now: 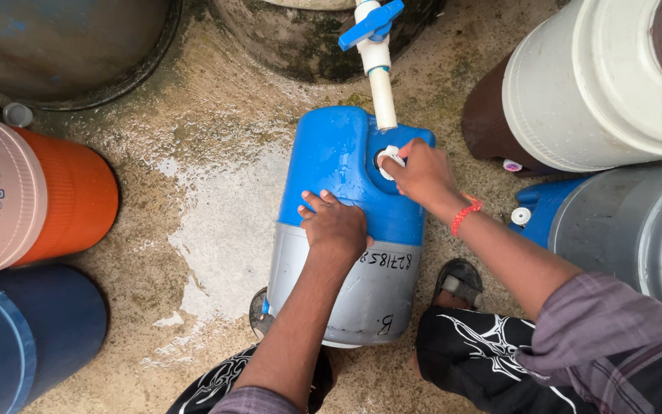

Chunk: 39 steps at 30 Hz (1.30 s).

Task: The person positions a blue and gray water container under a tap and fills it with water. They repeatedly rotate and reposition the container to ensure it fills evenly, then secure the cap and place the container upright.

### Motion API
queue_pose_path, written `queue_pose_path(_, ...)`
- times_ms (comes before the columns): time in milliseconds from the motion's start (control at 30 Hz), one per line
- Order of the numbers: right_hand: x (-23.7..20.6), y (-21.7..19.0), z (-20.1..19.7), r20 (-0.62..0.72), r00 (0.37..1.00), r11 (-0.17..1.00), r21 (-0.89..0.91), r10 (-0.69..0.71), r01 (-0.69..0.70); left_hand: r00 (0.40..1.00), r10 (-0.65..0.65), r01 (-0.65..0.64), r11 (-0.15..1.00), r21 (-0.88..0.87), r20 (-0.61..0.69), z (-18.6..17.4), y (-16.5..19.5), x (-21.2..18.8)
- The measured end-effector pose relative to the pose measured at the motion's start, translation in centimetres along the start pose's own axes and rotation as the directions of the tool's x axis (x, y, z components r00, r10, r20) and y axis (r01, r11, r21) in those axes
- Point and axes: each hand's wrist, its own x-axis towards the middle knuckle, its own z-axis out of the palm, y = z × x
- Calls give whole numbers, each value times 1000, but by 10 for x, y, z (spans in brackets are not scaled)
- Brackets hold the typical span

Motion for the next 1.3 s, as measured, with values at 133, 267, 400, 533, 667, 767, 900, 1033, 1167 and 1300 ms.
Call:
queue_pose_path(133, 0, 12, 16, -208, 935, 958, -68, -287, 278, 1000, 4, -4, 1000, 7, -9, 0, -3, -1)
queue_pose_path(267, -2, 12, 24, -343, 891, 948, -1, -299, 318, 1000, -6, 6, 1000, -6, 13, -1, -3, 1)
queue_pose_path(400, -8, 3, 19, -143, 990, 982, 187, 9, 18, 1000, 10, -10, 1000, 22, 9, -3, -4, 1)
queue_pose_path(533, -20, 3, 18, -283, 826, 873, -141, -487, 466, 1000, -7, 7, 1000, 5, 16, -4, -6, 2)
queue_pose_path(667, -18, 6, 17, -325, 759, 824, -160, -565, 544, 1000, -20, 20, 1000, -23, 15, -6, -12, 4)
queue_pose_path(767, -10, 5, 15, -271, 907, 946, -56, -321, 319, 1000, -18, 18, 1000, 7, 16, -6, -13, 5)
queue_pose_path(900, -9, 6, 8, -172, 888, 905, -88, -426, 417, 999, -36, 36, 999, -30, 18, -5, -10, 4)
queue_pose_path(1033, -12, 4, 1, -243, 670, 708, -122, -701, 696, 1000, -17, 17, 1000, 3, 13, -5, -7, 2)
queue_pose_path(1167, -9, 1, 1, -186, 916, 931, -149, -356, 332, 1000, -18, 18, 1000, 4, 20, -6, -8, 2)
queue_pose_path(1300, 1, 9, 3, -66, 954, 955, 33, -292, 294, 999, -37, 37, 999, 1, 27, -8, -14, 5)
